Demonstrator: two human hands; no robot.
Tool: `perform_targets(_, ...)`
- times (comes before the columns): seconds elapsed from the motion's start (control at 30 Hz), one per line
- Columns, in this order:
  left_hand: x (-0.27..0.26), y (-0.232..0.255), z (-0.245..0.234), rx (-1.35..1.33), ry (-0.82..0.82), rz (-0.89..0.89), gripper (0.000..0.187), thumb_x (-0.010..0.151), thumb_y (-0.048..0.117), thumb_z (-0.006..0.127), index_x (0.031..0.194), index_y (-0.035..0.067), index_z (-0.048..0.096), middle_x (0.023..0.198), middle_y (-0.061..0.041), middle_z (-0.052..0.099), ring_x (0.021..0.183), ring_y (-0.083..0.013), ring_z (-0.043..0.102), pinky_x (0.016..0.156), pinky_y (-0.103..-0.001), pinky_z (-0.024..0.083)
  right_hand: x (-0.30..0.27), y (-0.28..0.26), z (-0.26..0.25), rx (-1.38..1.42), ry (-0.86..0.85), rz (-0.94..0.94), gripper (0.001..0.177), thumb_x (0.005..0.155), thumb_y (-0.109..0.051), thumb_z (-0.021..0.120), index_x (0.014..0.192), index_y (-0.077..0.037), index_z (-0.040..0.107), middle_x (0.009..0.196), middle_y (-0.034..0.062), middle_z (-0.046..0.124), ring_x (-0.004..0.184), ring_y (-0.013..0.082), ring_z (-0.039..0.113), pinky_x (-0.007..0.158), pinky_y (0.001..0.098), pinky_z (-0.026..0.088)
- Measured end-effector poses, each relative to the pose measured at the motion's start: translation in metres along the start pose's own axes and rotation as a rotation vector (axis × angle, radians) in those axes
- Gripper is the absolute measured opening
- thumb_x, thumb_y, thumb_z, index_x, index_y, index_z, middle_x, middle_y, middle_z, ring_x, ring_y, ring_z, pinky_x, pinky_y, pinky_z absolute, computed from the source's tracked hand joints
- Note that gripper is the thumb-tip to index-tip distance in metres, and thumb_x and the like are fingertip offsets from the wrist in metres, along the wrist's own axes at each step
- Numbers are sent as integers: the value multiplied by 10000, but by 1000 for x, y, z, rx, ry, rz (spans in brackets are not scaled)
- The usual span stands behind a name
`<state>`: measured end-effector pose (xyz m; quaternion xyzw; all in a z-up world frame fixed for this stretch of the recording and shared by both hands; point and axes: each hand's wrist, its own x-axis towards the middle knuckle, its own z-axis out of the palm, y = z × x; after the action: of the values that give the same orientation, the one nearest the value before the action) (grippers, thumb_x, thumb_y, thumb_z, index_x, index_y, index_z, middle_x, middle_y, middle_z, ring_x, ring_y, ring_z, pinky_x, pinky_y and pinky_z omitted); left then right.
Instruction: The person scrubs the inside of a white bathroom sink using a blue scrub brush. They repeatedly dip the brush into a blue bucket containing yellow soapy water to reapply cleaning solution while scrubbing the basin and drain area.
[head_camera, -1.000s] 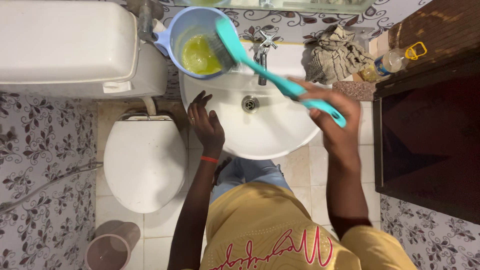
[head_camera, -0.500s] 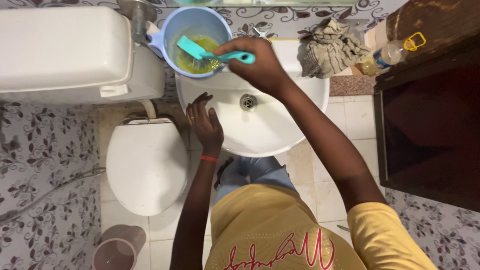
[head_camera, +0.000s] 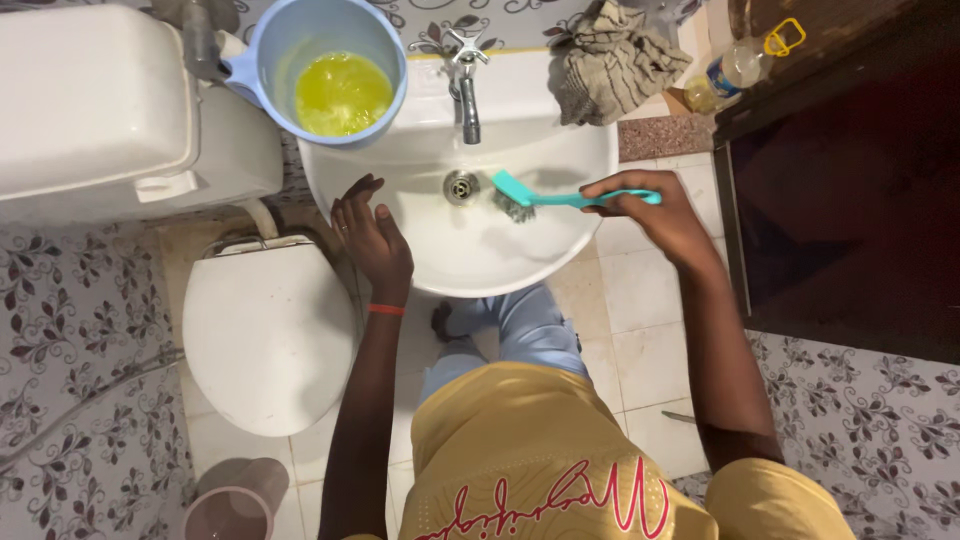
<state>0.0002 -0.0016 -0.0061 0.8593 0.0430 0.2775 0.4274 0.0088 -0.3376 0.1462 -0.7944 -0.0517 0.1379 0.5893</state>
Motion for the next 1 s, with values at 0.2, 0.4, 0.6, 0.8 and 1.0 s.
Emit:
perform_targets(0.2,2,2,1,9,-8,6,543,1140,423,265,1238,37,635,1320,-104,666,1312,-315,575,1234,-525,262,5,32,12,-778,137,85,205,848,-189,705,1019,-131,802,1219,79,739,746,248,736,770,355,582)
perform_targets(0.4,2,4,-1,34,-4,4,502,1141,370,288,1248,30,642,1326,-129,669,1304,-345,549,1204,-503,285,1,76,49,-474,-179,118,203,811,-114,681,961,-107,817,1257,98,743,940,194,741,811,340,577)
perform_targets(0.6,2,6,0,39,11,6,475,1133,331,306,1230,23,655,1307,-144,670,1269,-349,549,1162,-499,330,-12,106,55,90,-215,193,178,878,-50,606,926,-28,775,1319,127,742,1008,164,712,884,335,570)
perform_targets(0.8,3,8,0,45,8,-3,480,1130,346,313,1248,27,653,1287,-144,673,1274,-349,553,1159,-506,329,-9,101,39,-717,201,-44,107,827,-108,697,901,-74,767,1368,149,669,765,306,738,741,389,586)
perform_targets(1.0,2,9,-2,22,24,-21,488,1142,363,307,1260,35,649,1292,-136,675,1271,-347,571,1152,-495,349,-24,118,119,-424,28,-139,153,860,-73,712,991,-63,790,1150,129,768,1180,298,719,932,377,568)
